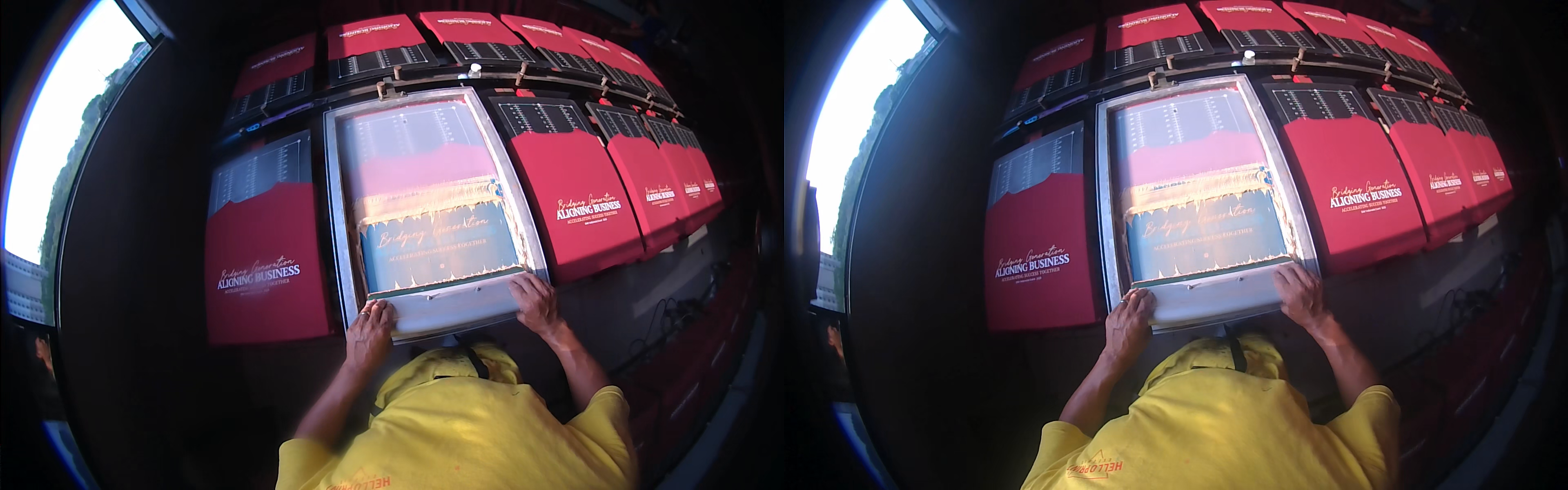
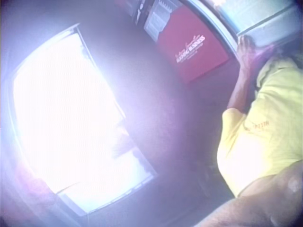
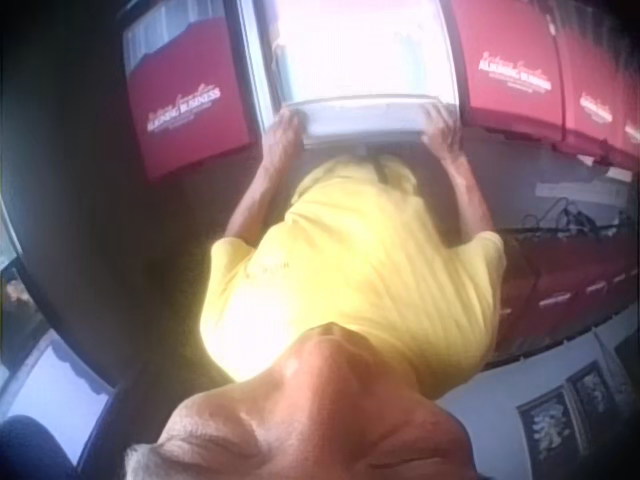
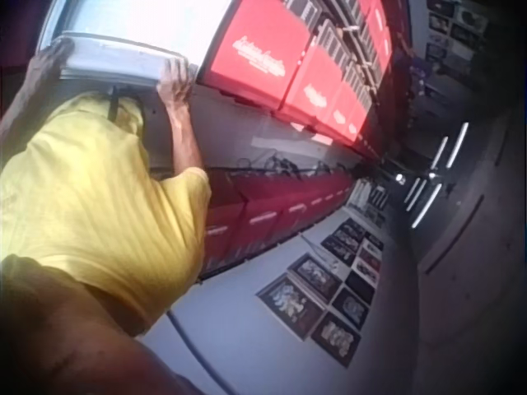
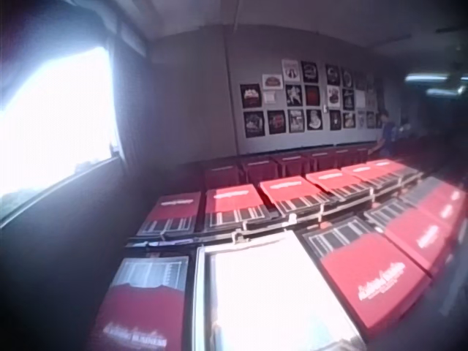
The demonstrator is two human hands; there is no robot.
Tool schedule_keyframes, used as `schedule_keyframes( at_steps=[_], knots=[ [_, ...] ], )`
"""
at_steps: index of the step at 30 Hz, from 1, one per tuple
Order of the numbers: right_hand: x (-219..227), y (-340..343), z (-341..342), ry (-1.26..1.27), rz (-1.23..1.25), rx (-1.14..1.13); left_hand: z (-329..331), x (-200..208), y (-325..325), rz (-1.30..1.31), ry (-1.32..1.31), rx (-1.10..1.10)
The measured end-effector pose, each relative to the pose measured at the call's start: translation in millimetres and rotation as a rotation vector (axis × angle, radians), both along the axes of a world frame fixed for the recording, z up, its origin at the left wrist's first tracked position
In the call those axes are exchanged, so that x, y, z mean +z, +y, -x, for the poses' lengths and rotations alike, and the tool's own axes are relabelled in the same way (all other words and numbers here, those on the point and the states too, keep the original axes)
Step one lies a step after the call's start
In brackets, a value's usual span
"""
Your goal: The person performs screen printing by moving a screen frame over t-shirts on a long table, applying ink with a squeegee, and lifting the frame to advance to the next shirt.
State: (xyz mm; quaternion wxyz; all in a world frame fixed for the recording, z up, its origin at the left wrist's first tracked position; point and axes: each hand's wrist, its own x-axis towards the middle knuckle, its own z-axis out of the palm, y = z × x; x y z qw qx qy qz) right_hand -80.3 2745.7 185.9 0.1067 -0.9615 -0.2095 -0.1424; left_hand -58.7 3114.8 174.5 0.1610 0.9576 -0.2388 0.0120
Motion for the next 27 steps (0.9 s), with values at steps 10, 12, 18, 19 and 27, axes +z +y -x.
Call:
schedule_keyframes(
  at_steps=[10,12,18,19,27],
  knots=[
    [-6,5,31,0.168,-0.056,0.011,33,6,0,-0.040,0.134,-0.057],
    [0,-1,26,0.177,-0.128,0.054,29,22,3,0.055,0.260,-0.054],
    [-68,-47,-23,0.030,-0.355,-0.608,-4,-23,40,0.356,0.001,0.492],
    [-78,-51,-34,0.078,-0.547,-0.678,-11,-31,46,0.375,0.100,0.537],
    [-130,-75,-55,-0.061,-0.800,-0.626,-30,-85,72,0.451,0.227,0.632]
  ],
)
